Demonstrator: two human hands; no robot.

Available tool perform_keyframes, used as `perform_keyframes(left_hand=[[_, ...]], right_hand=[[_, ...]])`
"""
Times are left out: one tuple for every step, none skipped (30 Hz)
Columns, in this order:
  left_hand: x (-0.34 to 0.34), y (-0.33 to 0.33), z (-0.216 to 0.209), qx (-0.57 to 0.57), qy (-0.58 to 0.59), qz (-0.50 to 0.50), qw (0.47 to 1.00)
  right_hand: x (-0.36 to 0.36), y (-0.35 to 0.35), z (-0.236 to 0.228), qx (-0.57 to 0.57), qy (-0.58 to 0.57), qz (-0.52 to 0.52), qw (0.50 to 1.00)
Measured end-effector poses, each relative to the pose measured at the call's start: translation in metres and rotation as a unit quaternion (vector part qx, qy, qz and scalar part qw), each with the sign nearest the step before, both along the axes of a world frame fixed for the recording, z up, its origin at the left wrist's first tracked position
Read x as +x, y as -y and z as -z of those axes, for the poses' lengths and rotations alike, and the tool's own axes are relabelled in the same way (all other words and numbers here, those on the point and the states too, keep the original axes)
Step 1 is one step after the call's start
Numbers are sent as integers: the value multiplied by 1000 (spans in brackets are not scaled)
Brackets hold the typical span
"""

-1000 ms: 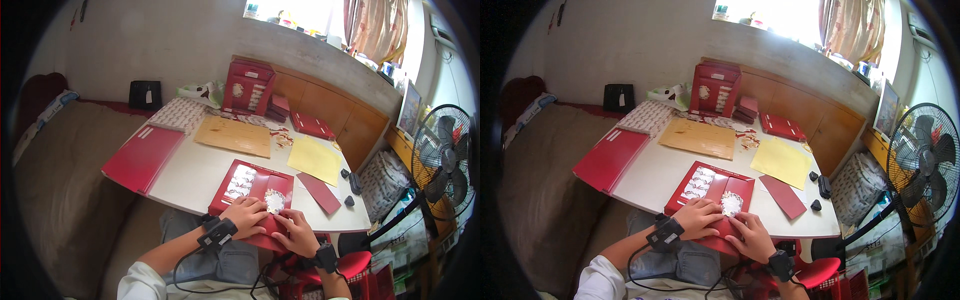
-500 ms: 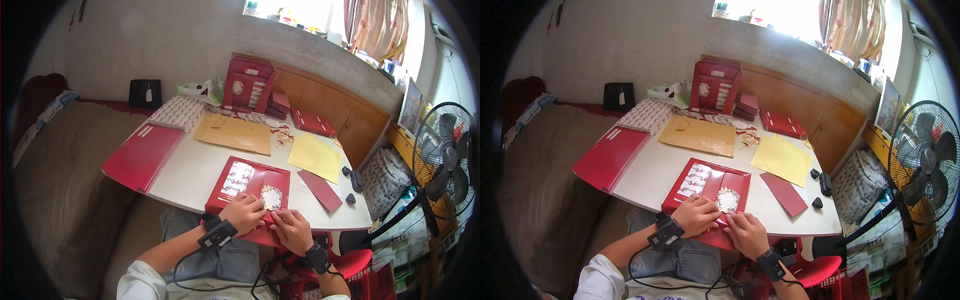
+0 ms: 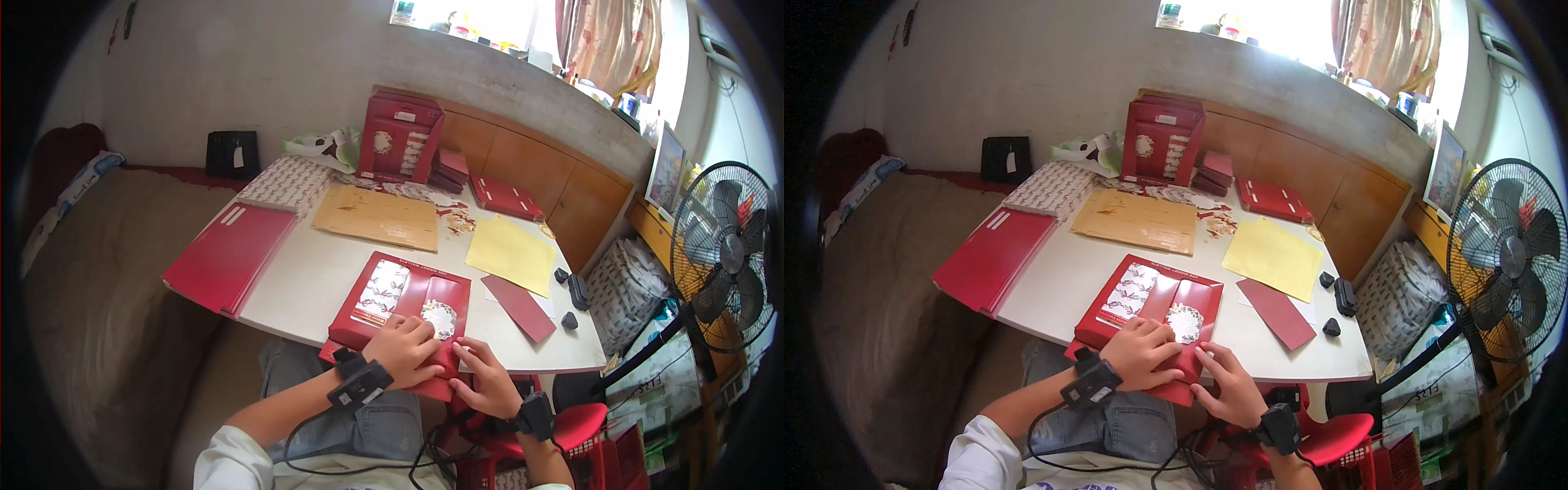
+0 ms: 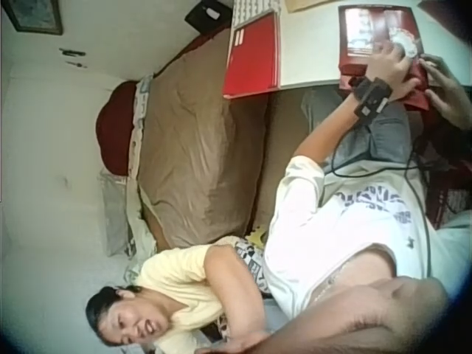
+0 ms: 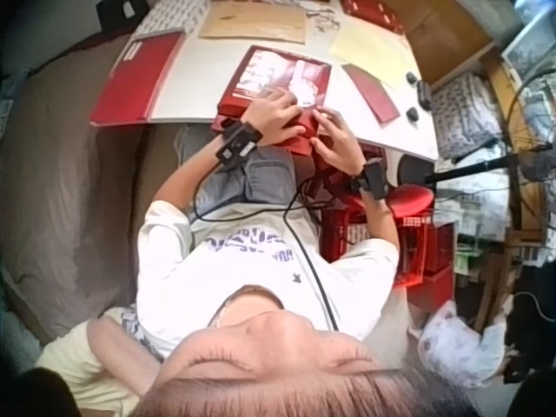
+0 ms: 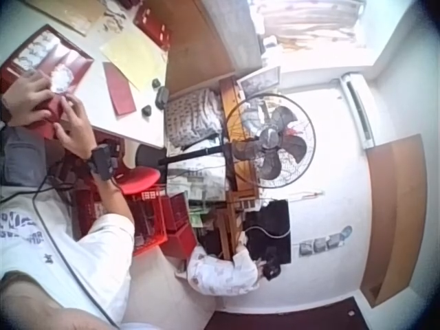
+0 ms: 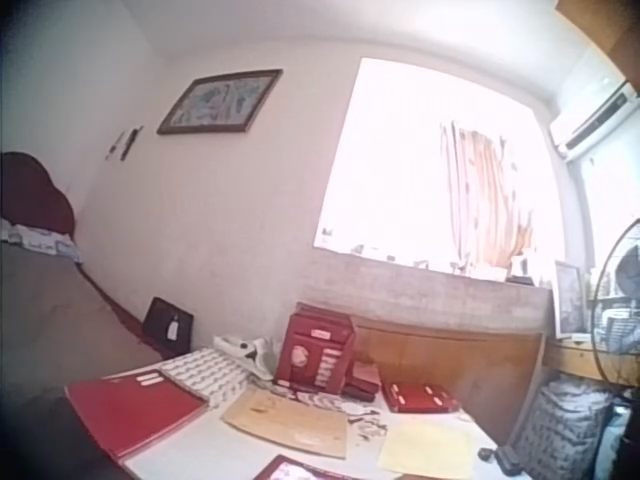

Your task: Assembling and folding cardboard wallets into red display folders.

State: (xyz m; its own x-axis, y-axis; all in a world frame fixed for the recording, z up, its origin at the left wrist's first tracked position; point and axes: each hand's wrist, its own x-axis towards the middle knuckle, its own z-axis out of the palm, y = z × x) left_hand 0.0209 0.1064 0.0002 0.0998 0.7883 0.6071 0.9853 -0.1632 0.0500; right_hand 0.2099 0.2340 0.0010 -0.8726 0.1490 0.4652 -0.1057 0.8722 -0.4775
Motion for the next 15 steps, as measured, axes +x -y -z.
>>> perform_keyframes(left_hand=[[4, -3, 1, 4, -1, 12, 1000], [6, -5, 2, 8, -2, 23, 1000], [7, -8, 5, -4, -21, 16, 1000], [8, -9, 5, -5, -20, 17, 1000], [8, -9, 4, -10, -28, 16, 999], [9, -10, 3, -14, -35, 13, 999], [9, -10, 3, -15, -36, 14, 999], [10, -11, 3, -22, -38, 18, 999], [10, -12, 3, -29, -40, 21, 999], [10, -12, 3, -30, -41, 22, 998], [9, -14, 4, -24, -62, 26, 997], [9, -15, 4, -19, -83, 29, 996], [8, -14, 4, -20, -82, 31, 996], [8, -14, 4, -3, -103, 36, 994], [7, -13, 3, 13, -123, 42, 991]], right_hand=[[0, 1, 0, 0, 1, 1, 1000], [-1, 2, 1, -1, -6, 2, 1000], [-1, 2, 1, -2, -13, 3, 1000], [0, 2, 1, -3, -13, 4, 1000], [0, 1, 2, -5, -9, 6, 1000], [0, -1, 3, -8, -6, 8, 1000], [0, -2, 3, -8, -7, 9, 1000], [1, -3, 4, -10, -10, 4, 1000], [2, -5, 4, -12, -13, -1, 1000], [2, -7, 5, -13, -14, 1, 1000], [3, -11, 7, -22, -22, -11, 999], [2, -14, 8, -31, -30, -23, 999], [2, -16, 10, -32, -30, -22, 999], [1, -19, 12, -10, -38, -25, 999], [1, -21, 12, 12, -46, -28, 998]])
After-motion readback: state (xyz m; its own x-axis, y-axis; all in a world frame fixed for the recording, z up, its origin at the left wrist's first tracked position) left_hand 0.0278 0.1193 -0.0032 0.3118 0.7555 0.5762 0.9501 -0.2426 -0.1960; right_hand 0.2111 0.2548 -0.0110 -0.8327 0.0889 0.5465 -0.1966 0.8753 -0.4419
